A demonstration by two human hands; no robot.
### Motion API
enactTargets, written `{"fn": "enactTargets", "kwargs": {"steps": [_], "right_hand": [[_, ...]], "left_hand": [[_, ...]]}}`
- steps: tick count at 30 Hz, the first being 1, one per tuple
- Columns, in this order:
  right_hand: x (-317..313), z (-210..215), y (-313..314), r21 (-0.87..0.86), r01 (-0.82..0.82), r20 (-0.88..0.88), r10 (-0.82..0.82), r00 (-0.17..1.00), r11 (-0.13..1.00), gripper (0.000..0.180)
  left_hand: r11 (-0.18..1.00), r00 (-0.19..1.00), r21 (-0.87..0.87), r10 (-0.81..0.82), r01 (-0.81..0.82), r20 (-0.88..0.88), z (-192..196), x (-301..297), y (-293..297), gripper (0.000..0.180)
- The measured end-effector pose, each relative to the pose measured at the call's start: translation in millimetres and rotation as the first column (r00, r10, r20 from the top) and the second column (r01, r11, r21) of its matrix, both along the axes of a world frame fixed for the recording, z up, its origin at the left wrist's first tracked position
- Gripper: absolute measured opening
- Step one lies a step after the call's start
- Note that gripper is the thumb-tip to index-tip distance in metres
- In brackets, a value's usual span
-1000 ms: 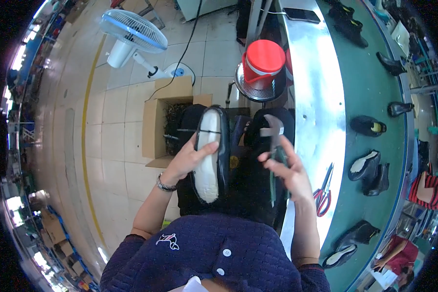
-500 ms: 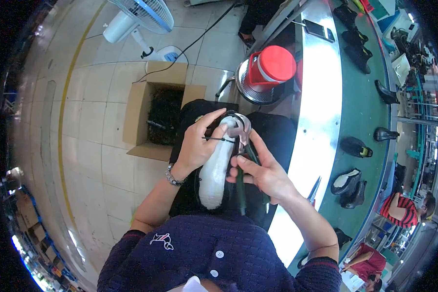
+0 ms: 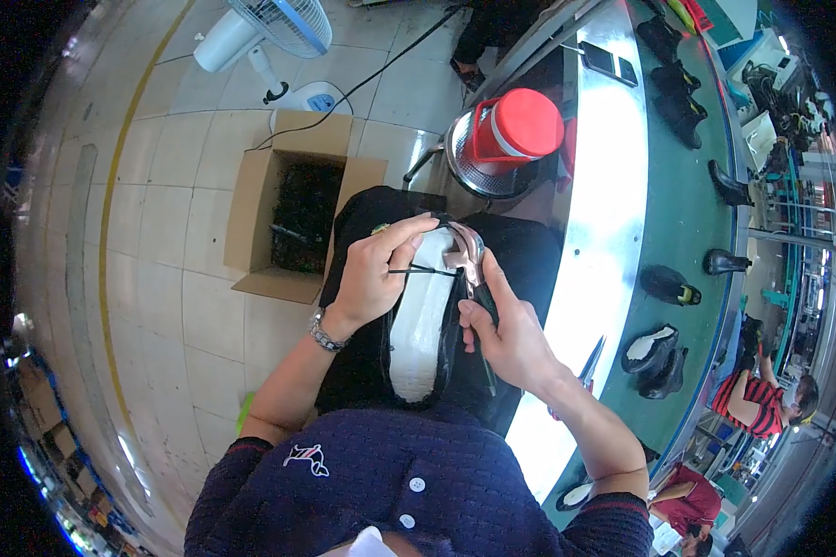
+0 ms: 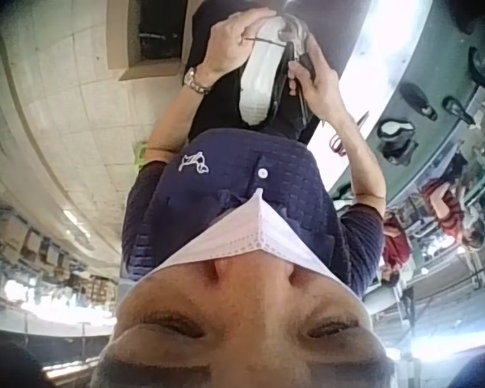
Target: Trimming and finishing the sole edges of a shoe using pliers and scissors.
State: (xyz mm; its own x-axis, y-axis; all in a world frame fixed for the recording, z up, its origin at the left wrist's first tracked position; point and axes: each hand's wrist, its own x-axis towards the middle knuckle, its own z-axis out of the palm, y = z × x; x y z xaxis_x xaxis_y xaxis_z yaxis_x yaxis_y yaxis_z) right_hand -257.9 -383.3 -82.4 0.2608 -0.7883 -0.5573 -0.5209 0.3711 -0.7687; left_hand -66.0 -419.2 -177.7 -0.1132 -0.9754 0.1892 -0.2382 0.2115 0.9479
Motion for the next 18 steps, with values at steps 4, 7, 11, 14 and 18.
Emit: {"fn": "enactTargets", "kwargs": {"steps": [4,7,11,14,18], "right_hand": [[-6.1,15.5,-17.0,0.009,-0.058,-0.043,0.058,0.997,0.998,0.065],[-3.6,52.2,-37.6,0.069,-0.33,-0.291,0.335,0.896,0.942,0.065],[17.5,61.8,-36.7,-0.479,-0.196,-0.305,0.047,0.951,0.855,0.071],[19.2,7.1,-30.1,-0.467,-0.194,-0.426,-0.027,0.904,0.863,0.074],[20.3,20.3,-39.8,-0.382,-0.489,-0.613,0.181,0.769,0.784,0.071]], "left_hand": [[0.986,0.994,-0.128,-0.096,0.103,0.057,-4.2,10.1,-2.8,0.031],[0.983,0.977,-0.12,-0.117,0.14,0.178,2.2,10.1,-0.4,0.041],[0.985,0.964,-0.105,-0.105,0.134,0.243,5.1,11.9,0.8,0.046],[0.974,0.967,-0.149,-0.134,0.169,0.217,-3.0,8.8,-4.5,0.049],[0.978,0.968,-0.145,-0.115,0.15,0.224,-6.1,15.8,-2.3,0.045]]}}
